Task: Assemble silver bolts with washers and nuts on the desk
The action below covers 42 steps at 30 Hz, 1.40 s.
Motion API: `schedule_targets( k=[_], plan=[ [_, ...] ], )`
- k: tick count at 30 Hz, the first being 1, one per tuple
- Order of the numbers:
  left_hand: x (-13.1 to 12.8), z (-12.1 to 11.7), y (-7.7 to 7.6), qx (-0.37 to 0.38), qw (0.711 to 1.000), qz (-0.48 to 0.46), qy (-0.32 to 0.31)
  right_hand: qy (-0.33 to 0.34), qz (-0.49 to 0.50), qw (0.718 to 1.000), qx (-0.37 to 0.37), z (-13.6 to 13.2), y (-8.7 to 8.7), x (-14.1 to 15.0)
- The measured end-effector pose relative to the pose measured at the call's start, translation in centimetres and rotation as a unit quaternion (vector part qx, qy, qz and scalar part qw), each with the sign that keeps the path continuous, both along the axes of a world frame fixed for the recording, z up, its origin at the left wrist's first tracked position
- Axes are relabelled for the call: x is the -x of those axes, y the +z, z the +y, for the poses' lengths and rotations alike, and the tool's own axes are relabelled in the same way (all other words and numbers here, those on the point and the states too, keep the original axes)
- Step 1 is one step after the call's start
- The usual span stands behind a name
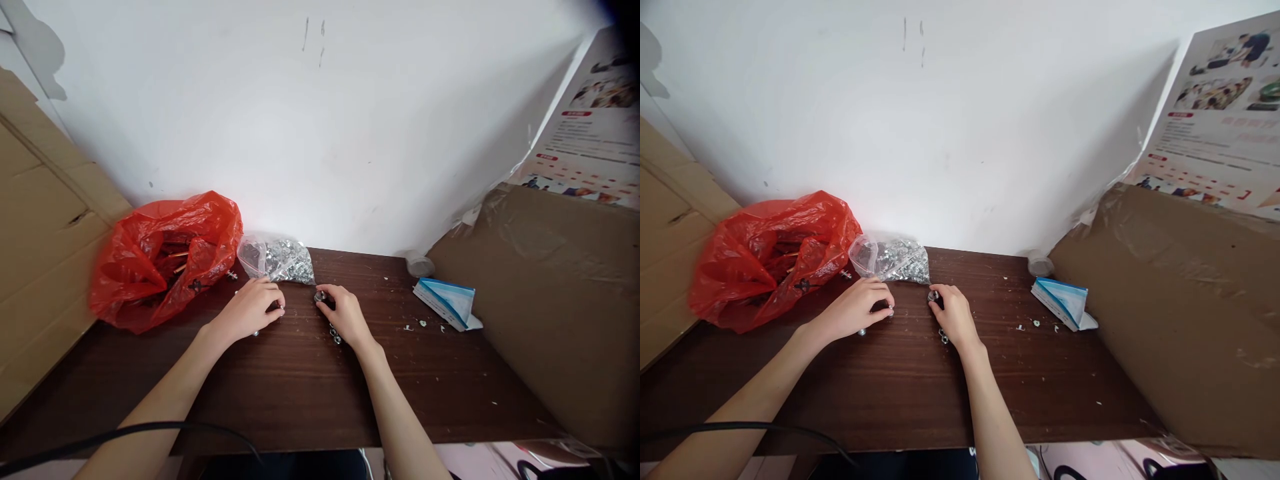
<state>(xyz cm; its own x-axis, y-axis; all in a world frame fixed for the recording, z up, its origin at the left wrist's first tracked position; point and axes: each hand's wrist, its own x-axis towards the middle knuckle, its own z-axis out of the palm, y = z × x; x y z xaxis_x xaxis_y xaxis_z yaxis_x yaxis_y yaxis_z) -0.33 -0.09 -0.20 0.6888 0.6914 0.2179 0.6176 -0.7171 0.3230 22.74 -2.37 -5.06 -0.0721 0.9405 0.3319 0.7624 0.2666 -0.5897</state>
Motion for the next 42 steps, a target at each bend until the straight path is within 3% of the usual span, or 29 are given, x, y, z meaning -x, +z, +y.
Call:
schedule_targets(
  k=[13,26,36,42],
  plan=[
    [0.1,-0.1,0.4,-0.013,1.000,0.016,0.022,-0.012,-0.052,0.998,0.011,0.2,0.2,0.1],
    [0.0,-0.2,0.2,-0.017,0.999,-0.033,0.034,-0.014,-0.030,0.999,0.012,0.2,0.4,0.2],
    [-0.6,-0.8,0.6,-0.080,0.992,-0.095,-0.010,-0.004,0.089,0.996,-0.009,-0.2,0.8,0.0],
    [-1.3,-1.2,0.4,-0.079,0.992,-0.098,-0.025,0.041,0.208,0.977,0.018,-0.7,1.4,0.6]
  ],
)
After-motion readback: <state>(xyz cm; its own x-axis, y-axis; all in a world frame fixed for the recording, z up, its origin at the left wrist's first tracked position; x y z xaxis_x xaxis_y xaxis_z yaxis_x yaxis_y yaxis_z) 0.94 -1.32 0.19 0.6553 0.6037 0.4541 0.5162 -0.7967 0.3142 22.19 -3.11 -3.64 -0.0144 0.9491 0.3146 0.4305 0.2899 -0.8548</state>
